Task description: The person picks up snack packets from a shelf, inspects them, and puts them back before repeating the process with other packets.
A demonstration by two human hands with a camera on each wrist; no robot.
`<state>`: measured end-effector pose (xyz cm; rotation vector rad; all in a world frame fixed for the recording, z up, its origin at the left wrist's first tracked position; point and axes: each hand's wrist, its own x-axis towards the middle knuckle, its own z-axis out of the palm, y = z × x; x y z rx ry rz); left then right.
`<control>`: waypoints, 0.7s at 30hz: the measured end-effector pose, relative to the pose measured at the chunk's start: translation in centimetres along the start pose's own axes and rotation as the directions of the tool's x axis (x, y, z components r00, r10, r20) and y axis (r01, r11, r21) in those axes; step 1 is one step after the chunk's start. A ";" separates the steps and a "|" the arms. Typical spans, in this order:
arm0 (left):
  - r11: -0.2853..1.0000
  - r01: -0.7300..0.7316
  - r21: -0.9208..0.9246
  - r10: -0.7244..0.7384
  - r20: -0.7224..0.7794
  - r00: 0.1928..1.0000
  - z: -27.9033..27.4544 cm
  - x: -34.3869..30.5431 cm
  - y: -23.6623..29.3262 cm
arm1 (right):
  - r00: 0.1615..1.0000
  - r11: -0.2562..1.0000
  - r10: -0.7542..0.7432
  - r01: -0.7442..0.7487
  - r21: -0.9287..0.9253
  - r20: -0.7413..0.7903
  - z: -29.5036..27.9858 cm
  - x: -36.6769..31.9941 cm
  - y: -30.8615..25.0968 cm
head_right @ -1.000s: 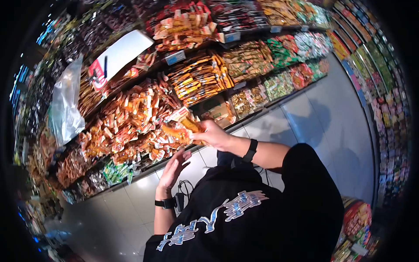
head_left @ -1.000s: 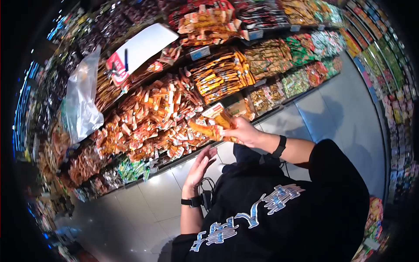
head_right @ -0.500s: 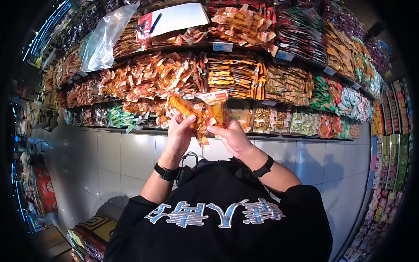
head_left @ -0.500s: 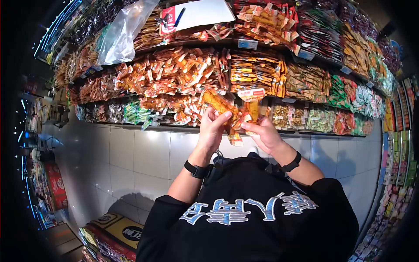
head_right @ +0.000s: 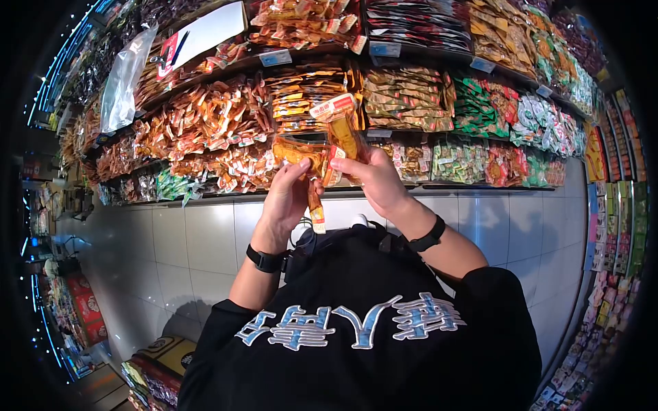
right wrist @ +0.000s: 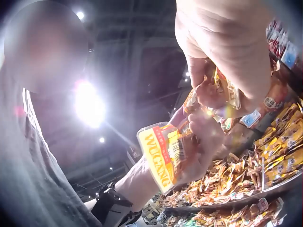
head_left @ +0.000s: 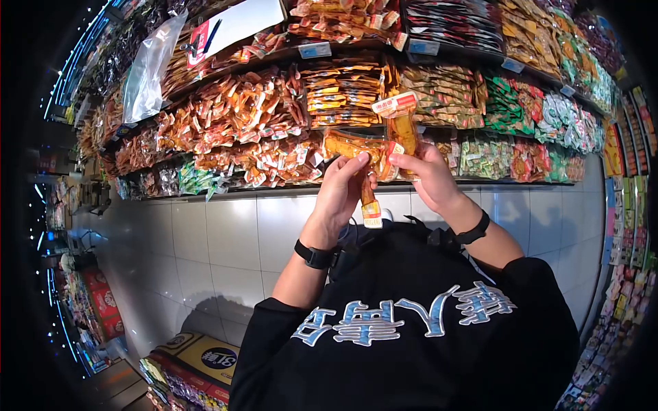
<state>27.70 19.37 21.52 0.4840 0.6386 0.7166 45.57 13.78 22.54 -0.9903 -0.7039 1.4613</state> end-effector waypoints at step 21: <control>0.950 -0.298 0.092 0.284 0.136 0.949 2.8 -2.9 0.1 | 0.352 -0.135 -0.667 0.810 -0.571 0.657 -3.5 -1.2 -5.3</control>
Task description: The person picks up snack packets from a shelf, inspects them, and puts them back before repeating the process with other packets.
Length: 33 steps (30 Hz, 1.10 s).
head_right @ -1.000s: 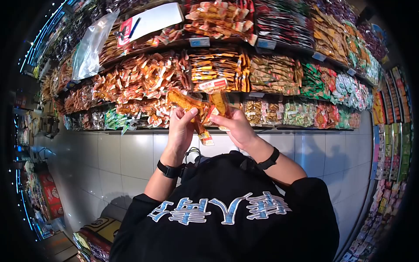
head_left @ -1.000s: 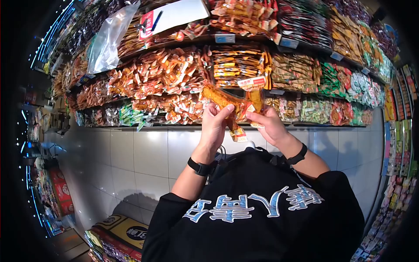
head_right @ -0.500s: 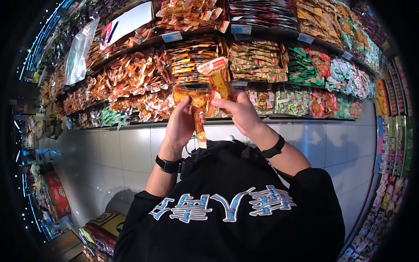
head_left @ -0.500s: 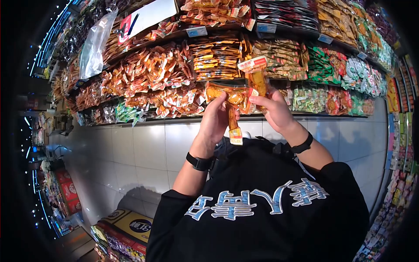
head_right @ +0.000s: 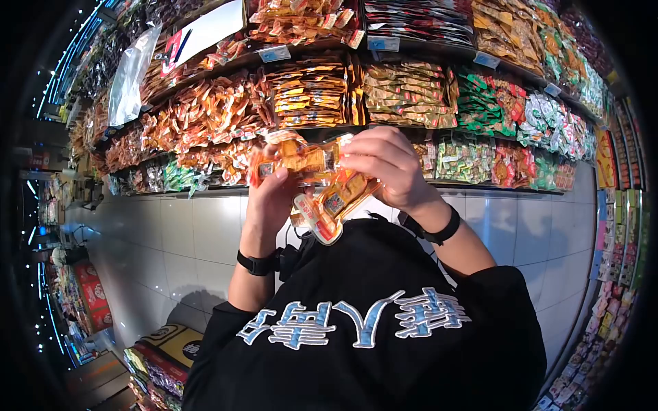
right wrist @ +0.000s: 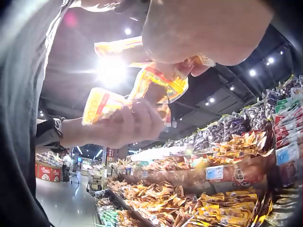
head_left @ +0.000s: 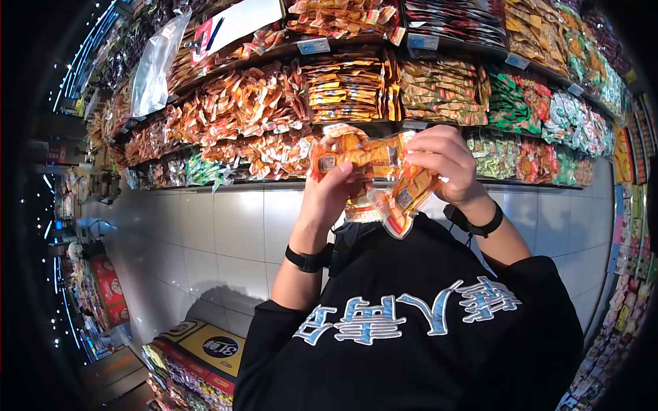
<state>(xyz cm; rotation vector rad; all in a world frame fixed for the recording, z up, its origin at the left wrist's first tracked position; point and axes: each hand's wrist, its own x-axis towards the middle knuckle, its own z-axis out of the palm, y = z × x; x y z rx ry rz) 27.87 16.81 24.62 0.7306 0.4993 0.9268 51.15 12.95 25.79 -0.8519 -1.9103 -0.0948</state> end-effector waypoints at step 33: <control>0.983 -0.024 -0.179 0.028 0.017 0.999 1.5 -0.5 0.0 | 0.959 0.998 -0.031 0.015 0.058 0.281 -0.9 -0.7 -3.5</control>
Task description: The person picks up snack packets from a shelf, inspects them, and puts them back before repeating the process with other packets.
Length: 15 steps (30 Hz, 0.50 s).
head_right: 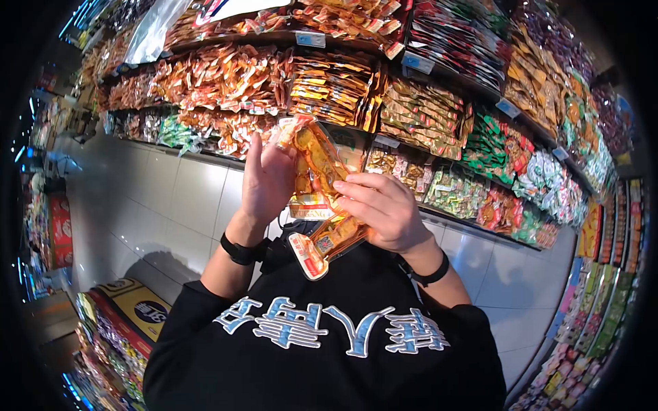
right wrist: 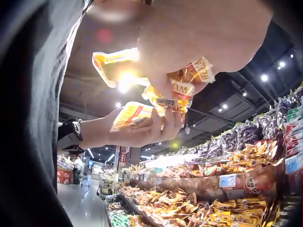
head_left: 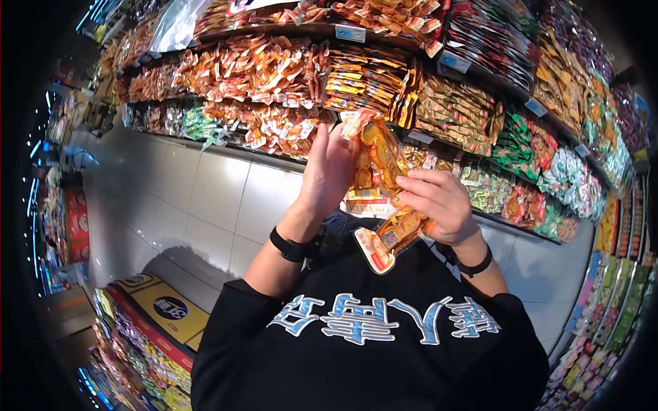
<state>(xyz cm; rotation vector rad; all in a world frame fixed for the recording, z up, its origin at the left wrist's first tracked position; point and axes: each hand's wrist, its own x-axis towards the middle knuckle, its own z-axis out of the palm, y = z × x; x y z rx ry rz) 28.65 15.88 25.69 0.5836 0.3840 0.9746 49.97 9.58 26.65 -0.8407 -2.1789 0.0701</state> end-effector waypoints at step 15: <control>0.877 -0.301 0.375 0.330 -0.014 0.944 0.2 -0.5 -0.7 | 0.980 0.852 -0.019 -0.089 0.516 0.200 -1.9 0.0 0.3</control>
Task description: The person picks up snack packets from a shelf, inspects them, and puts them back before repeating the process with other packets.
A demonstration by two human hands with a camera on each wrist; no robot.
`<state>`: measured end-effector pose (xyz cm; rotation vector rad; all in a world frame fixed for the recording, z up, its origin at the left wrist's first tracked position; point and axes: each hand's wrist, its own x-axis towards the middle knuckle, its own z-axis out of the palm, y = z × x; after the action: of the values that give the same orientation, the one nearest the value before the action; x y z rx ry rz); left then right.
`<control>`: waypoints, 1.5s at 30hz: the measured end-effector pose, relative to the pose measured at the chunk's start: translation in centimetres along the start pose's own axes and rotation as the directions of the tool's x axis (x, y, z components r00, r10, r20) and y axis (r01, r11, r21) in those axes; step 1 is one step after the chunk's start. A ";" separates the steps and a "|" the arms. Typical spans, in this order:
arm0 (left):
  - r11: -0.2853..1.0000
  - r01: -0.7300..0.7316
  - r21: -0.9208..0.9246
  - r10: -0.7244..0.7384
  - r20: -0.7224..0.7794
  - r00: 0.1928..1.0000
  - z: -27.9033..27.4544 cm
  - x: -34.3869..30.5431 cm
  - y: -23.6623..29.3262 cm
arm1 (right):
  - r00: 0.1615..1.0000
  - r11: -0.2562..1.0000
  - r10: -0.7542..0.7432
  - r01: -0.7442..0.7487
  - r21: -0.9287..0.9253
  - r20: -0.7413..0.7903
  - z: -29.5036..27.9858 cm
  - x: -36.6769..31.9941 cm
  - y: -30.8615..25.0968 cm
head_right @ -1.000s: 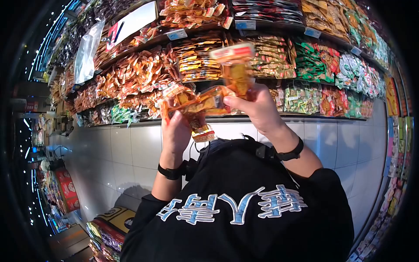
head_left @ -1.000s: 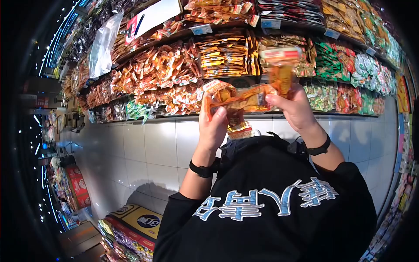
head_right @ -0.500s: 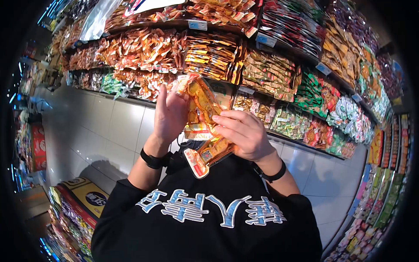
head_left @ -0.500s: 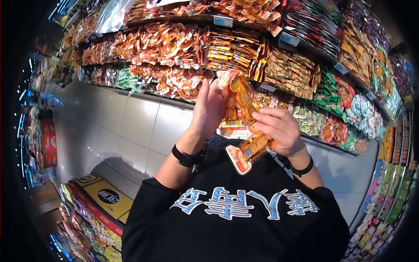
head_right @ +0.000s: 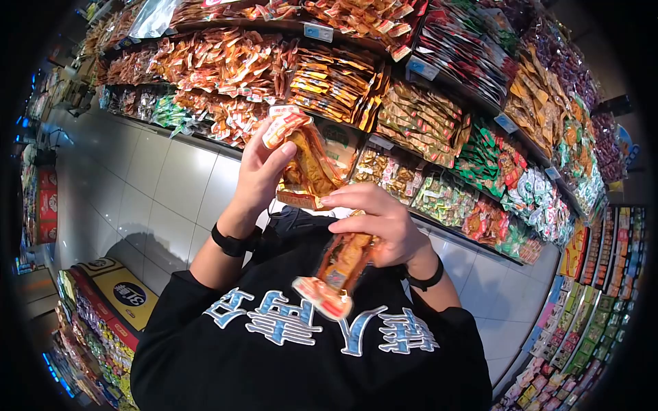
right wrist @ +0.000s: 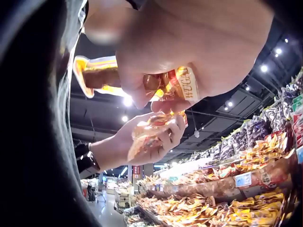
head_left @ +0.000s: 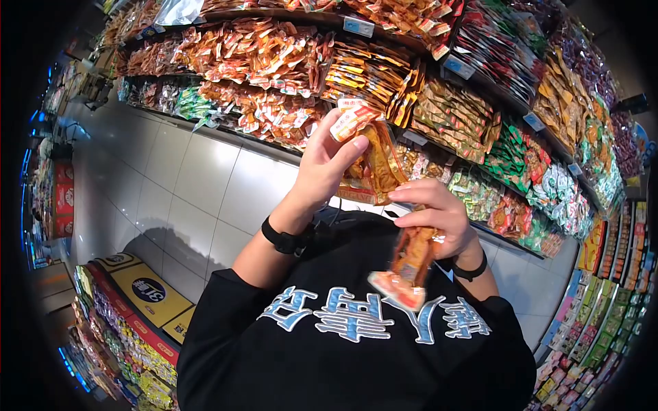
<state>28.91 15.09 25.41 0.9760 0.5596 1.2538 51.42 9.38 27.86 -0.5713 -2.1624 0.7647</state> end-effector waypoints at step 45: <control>0.979 0.108 -0.172 -0.089 0.115 0.989 -1.5 -3.0 1.4 | 0.641 0.686 0.645 -0.246 0.685 -0.416 4.2 -2.2 -0.1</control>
<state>26.15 12.65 25.41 0.8492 0.4001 1.1355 49.51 6.53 24.55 -0.9255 -1.0433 1.2376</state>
